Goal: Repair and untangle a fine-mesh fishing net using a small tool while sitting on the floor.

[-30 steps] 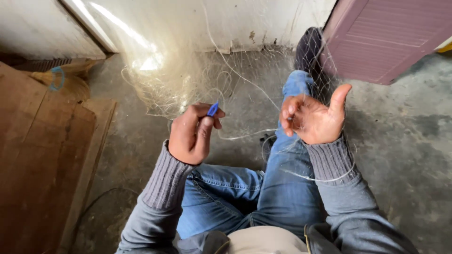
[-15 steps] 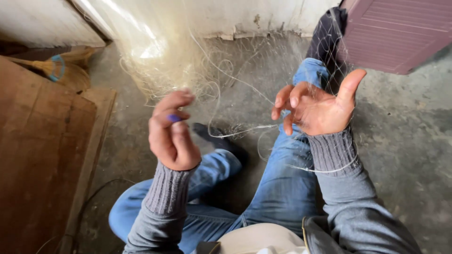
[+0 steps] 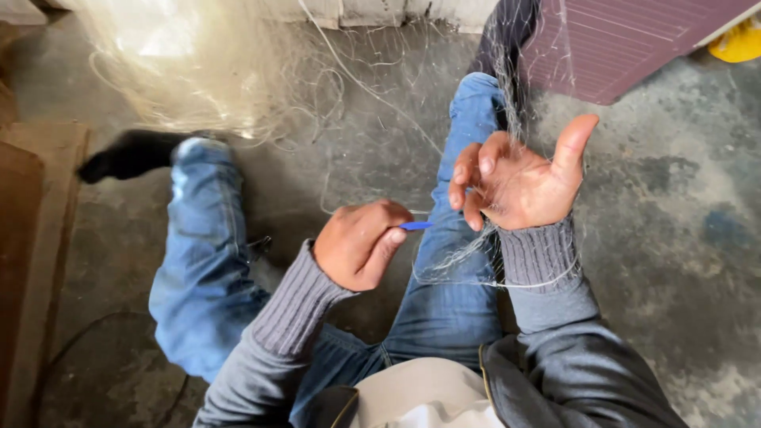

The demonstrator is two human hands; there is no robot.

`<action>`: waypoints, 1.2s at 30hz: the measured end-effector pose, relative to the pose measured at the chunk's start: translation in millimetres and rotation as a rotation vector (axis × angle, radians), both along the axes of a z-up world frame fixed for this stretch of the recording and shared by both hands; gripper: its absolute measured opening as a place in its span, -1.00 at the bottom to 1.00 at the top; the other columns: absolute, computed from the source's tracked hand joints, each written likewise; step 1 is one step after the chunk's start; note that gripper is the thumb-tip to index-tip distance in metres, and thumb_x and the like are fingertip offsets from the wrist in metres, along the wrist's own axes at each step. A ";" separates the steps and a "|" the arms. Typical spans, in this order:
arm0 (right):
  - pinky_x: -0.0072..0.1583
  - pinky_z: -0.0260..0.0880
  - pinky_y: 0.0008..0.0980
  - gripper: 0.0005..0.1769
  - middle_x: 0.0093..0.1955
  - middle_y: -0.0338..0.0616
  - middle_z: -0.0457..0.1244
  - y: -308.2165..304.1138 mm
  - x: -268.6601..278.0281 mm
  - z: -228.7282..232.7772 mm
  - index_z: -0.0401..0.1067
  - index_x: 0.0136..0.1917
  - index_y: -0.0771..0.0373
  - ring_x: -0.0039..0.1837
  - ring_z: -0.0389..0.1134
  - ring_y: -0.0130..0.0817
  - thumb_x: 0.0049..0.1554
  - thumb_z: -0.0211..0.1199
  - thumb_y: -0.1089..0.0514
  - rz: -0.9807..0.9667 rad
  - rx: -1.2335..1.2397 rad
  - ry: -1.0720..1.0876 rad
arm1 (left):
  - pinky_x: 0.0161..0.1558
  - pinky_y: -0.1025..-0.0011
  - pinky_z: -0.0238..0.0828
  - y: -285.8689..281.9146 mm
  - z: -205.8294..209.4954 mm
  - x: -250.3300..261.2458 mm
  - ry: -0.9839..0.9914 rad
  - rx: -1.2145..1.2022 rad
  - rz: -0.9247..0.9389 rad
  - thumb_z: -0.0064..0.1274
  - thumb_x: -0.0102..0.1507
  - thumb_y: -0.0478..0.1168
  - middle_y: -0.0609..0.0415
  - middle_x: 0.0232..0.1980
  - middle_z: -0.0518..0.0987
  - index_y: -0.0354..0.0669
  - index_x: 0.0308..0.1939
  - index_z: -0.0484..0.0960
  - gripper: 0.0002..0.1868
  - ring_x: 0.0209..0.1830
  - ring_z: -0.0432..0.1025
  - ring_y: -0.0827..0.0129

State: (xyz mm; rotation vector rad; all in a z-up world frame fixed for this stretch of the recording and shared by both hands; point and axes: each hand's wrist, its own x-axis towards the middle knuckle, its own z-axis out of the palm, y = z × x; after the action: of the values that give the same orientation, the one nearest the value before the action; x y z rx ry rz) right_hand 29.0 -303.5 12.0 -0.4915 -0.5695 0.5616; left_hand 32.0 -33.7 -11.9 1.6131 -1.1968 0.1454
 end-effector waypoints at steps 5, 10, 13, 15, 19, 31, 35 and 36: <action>0.04 0.51 -0.04 0.16 0.29 0.26 0.22 9.1 2.8 -6.4 0.39 0.26 0.40 0.23 0.31 0.21 0.07 -0.39 -0.67 -0.101 -0.053 -0.027 | -0.27 0.24 0.43 18.6 7.5 -2.8 -0.061 -0.059 0.096 -0.34 0.47 -0.20 -0.12 -0.22 0.56 -0.32 -0.11 0.45 -0.72 -0.36 0.51 0.05; -0.01 0.49 -0.11 0.17 0.26 0.22 0.24 28.5 5.8 -1.1 0.40 0.27 0.37 0.17 0.34 0.14 0.05 -0.42 -0.68 -0.076 -0.063 -0.116 | -0.21 0.26 0.49 32.2 7.0 -16.1 -0.009 -0.108 0.134 -0.36 0.47 -0.19 -0.14 -0.17 0.60 -0.33 -0.10 0.46 -0.69 -0.27 0.57 0.06; -0.05 0.50 -0.11 0.18 0.21 0.26 0.24 35.9 4.9 0.1 0.41 0.23 0.37 0.11 0.36 0.18 0.01 -0.40 -0.70 -0.072 -0.073 -0.090 | -0.17 0.28 0.53 44.2 10.2 -23.0 0.070 -0.184 0.212 -0.36 0.48 -0.15 -0.10 -0.18 0.64 -0.27 -0.11 0.45 -0.69 -0.22 0.62 0.10; -0.08 0.51 -0.12 0.19 0.17 0.27 0.24 37.9 2.9 -0.4 0.43 0.20 0.38 0.07 0.37 0.19 -0.01 -0.39 -0.71 -0.078 -0.087 -0.077 | -0.14 0.29 0.55 48.6 15.7 -23.0 0.115 -0.235 0.284 -0.36 0.48 -0.12 -0.07 -0.21 0.66 -0.22 -0.13 0.45 -0.69 -0.20 0.64 0.12; -0.07 0.50 -0.05 0.15 0.11 0.32 0.25 44.7 3.9 -5.1 0.34 0.11 0.39 0.09 0.37 0.25 -0.04 -0.38 -0.72 0.004 -0.109 -0.027 | 0.03 0.15 0.50 49.8 44.0 -2.0 0.036 -0.406 0.348 -0.36 0.49 -0.14 -0.27 -0.11 0.56 -0.25 -0.15 0.36 -0.73 -0.06 0.54 -0.03; -0.18 0.42 -0.19 0.09 0.07 0.17 0.24 45.7 23.8 -3.8 0.42 0.12 0.37 -0.03 0.35 0.07 0.05 -0.35 -0.66 -0.072 0.003 -0.057 | -0.18 0.18 0.47 55.9 46.8 32.6 -0.262 0.056 0.201 -0.25 0.41 -0.33 -0.18 -0.16 0.55 -0.39 -0.09 0.46 -0.81 -0.25 0.49 0.00; -0.19 0.38 -0.29 0.10 0.09 0.07 0.20 48.3 31.7 -2.7 0.49 0.17 0.33 -0.03 0.29 -0.01 0.06 -0.36 -0.65 -0.077 0.040 -0.078 | -0.25 0.20 0.49 69.7 56.0 19.2 -0.262 0.062 0.297 -0.25 0.39 -0.38 -0.18 -0.17 0.56 -0.40 -0.08 0.42 -0.85 -0.33 0.50 0.02; -0.19 0.38 -0.29 0.10 0.09 0.07 0.20 48.4 35.9 -5.5 0.49 0.17 0.33 -0.03 0.29 -0.01 0.06 -0.36 -0.65 -0.073 0.050 -0.077 | -0.25 0.20 0.49 70.5 56.5 17.4 -0.263 0.072 0.300 -0.25 0.39 -0.38 -0.18 -0.17 0.56 -0.40 -0.08 0.42 -0.85 -0.33 0.50 0.02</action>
State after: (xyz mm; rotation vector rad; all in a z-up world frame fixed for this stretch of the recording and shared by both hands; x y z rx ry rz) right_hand 64.9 -255.1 6.5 -0.4867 -0.6351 0.4591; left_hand 49.4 36.8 44.6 1.8741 -1.1583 0.5253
